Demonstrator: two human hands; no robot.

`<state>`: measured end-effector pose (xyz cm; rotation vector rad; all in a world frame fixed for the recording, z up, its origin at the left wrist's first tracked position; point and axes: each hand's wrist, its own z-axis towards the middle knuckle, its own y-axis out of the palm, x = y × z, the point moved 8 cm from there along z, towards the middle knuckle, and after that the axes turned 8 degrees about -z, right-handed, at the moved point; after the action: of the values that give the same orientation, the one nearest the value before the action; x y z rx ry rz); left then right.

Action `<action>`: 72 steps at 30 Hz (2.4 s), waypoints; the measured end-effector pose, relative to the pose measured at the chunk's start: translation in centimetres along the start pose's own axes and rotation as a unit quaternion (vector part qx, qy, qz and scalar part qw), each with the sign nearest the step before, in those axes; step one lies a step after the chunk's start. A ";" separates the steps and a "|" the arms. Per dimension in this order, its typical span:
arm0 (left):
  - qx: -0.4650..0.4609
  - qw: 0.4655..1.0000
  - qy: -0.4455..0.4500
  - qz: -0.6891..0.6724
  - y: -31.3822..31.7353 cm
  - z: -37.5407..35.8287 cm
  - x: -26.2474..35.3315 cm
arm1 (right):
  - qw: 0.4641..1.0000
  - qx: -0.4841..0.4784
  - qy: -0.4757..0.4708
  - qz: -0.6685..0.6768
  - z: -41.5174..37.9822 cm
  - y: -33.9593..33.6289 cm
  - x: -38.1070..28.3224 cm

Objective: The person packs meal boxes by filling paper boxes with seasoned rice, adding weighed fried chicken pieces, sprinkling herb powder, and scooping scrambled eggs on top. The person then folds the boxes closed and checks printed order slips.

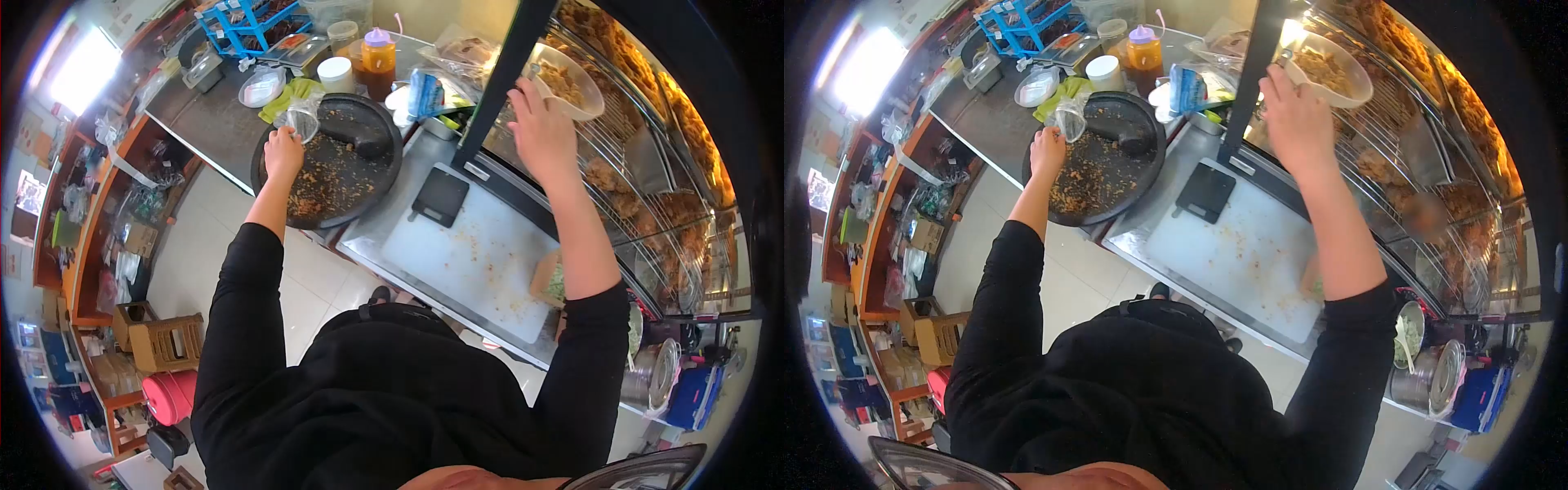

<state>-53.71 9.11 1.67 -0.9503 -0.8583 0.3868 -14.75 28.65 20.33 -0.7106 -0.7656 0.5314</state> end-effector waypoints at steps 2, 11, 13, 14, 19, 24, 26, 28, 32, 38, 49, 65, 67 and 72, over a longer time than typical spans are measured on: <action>0.001 0.999 -0.030 0.037 0.8 2.2 -1.2 | 0.999 -0.018 0.012 -0.046 0.4 0.6 -0.3; -0.017 0.997 -0.002 0.073 3.9 9.1 -4.0 | 0.975 -0.065 0.203 -0.061 -3.2 -0.9 4.4; 0.011 1.000 0.004 0.023 2.2 8.5 -2.8 | 0.970 0.014 0.244 -0.006 -3.5 -1.8 5.2; 0.024 0.999 0.012 -0.018 1.0 8.0 -1.9 | 0.972 0.068 0.226 -0.013 -3.1 -2.3 5.0; 0.042 0.964 0.068 -0.252 -4.5 3.3 4.7 | 0.966 0.033 0.255 0.010 -2.5 2.5 6.6; 0.018 0.906 0.086 -0.415 -4.3 -0.5 6.9 | 0.957 0.161 0.232 0.068 -5.7 0.5 4.8; -0.006 0.884 0.076 -0.460 -3.8 -2.1 7.7 | 0.955 0.192 0.226 0.027 -8.8 -2.1 2.6; -0.025 0.869 0.065 -0.490 -3.2 -3.7 8.3 | 0.950 0.220 0.220 0.013 -12.2 -4.3 0.1; -0.076 0.847 0.051 -0.524 -1.9 -6.0 10.3 | 0.957 0.161 0.223 0.088 -17.8 -5.5 -3.9; -0.147 0.824 0.071 -0.543 0.3 -8.7 14.0 | 0.940 -0.010 0.283 0.189 -25.3 0.1 -9.2; -0.133 0.888 0.212 -0.385 0.9 -15.1 20.7 | 0.737 -0.155 0.474 0.456 -23.6 -0.4 -9.9; -0.221 0.714 0.553 -0.367 -1.5 -26.5 25.3 | 0.175 0.107 0.369 0.906 -18.1 3.8 -14.1; -0.246 0.692 0.553 -0.394 -1.5 -27.1 25.3 | 0.228 0.112 0.381 0.889 -17.5 3.9 -13.4; -0.298 0.614 0.595 -0.424 -1.4 -29.0 25.4 | 0.273 0.158 0.396 0.863 -17.5 7.3 -11.1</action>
<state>-15.42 8.53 6.14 -0.9989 -0.0404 -1.3631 -9.35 19.41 1.11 -1.0335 1.5588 1.9815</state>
